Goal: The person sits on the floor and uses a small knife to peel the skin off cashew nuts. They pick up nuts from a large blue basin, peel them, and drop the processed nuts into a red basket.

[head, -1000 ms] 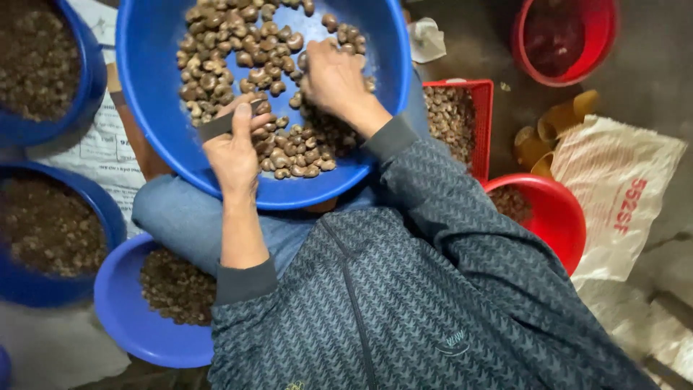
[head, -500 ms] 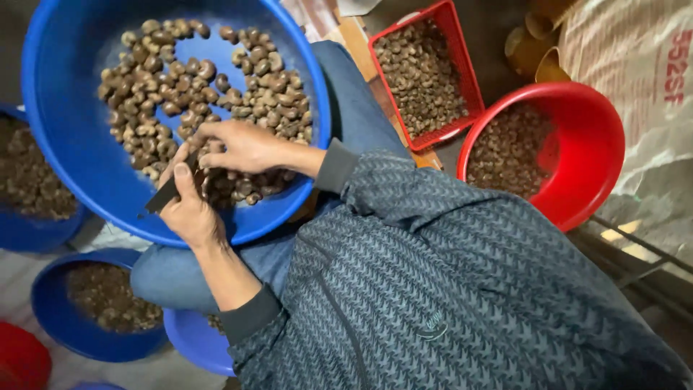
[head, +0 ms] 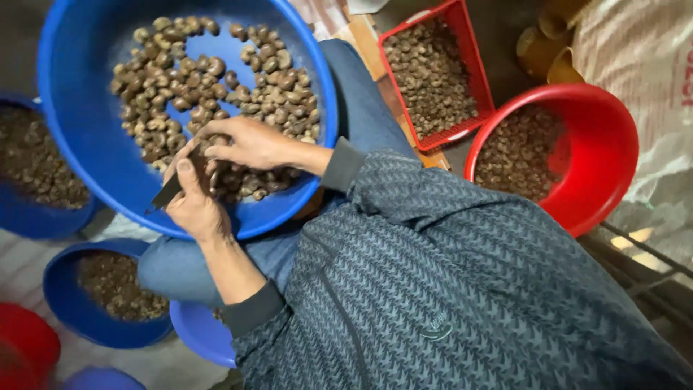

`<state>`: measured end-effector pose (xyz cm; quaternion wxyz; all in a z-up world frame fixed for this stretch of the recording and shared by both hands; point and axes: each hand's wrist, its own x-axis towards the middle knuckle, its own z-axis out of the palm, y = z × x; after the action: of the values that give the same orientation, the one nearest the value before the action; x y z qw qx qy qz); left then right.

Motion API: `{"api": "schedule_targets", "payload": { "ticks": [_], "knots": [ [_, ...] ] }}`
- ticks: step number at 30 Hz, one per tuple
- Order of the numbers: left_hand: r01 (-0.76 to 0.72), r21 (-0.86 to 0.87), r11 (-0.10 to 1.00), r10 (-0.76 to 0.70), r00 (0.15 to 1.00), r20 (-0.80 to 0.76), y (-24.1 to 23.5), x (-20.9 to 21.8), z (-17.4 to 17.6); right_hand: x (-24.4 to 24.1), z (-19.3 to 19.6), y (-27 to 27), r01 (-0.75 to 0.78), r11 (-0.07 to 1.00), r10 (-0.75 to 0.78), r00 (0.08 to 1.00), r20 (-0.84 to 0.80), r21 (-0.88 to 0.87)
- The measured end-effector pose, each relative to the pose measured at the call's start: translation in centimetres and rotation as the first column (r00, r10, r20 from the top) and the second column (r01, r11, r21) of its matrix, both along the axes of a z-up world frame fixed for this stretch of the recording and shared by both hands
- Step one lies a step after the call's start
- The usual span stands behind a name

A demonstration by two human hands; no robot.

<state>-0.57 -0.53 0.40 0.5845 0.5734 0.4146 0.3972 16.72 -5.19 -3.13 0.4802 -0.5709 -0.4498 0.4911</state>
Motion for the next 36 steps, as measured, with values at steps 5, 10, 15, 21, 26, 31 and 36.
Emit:
{"api": "schedule_targets", "payload": {
  "ticks": [5, 10, 15, 21, 26, 31, 36],
  "knots": [
    [-0.037, 0.108, 0.993, 0.043, 0.998, -0.049, -0.2, 0.8, 0.5, -0.1, 2.3, -0.3, 0.028, 0.997, -0.034, 0.995, 0.091, 0.071],
    [-0.043, 0.118, 0.992, 0.047, 0.999, -0.027, 0.1, 0.7, 0.1, -0.1, 2.0, -0.7, 0.037, 0.994, -0.043, 0.997, 0.060, 0.103],
    [0.062, 0.181, 0.982, -0.051, 0.996, -0.068, 0.4, 0.6, 0.4, 0.3, 0.7, -0.4, 0.074, 0.990, -0.081, 0.995, 0.055, 0.122],
    [0.011, 0.144, 0.989, -0.005, 0.999, -0.038, 0.1, 1.0, 0.8, 0.6, 1.7, -0.6, 0.057, 0.991, -0.060, 0.998, 0.020, 0.124],
    [-0.008, 0.124, 0.992, 0.009, 1.000, -0.007, 0.5, 1.0, 0.5, 0.6, 2.4, -0.8, 0.049, 0.993, -0.048, 0.999, -0.011, 0.104],
    [0.038, 0.156, 0.987, -0.034, 0.999, -0.029, 0.3, 1.2, 1.3, 0.6, 1.1, -0.8, 0.085, 0.993, -0.087, 0.996, 0.028, 0.081],
    [0.111, 0.277, 0.954, -0.070, 0.986, -0.153, 0.2, 0.8, 0.8, 0.5, 1.4, -0.8, 0.101, 0.993, -0.108, 0.987, 0.117, 0.069]
  ]
}}
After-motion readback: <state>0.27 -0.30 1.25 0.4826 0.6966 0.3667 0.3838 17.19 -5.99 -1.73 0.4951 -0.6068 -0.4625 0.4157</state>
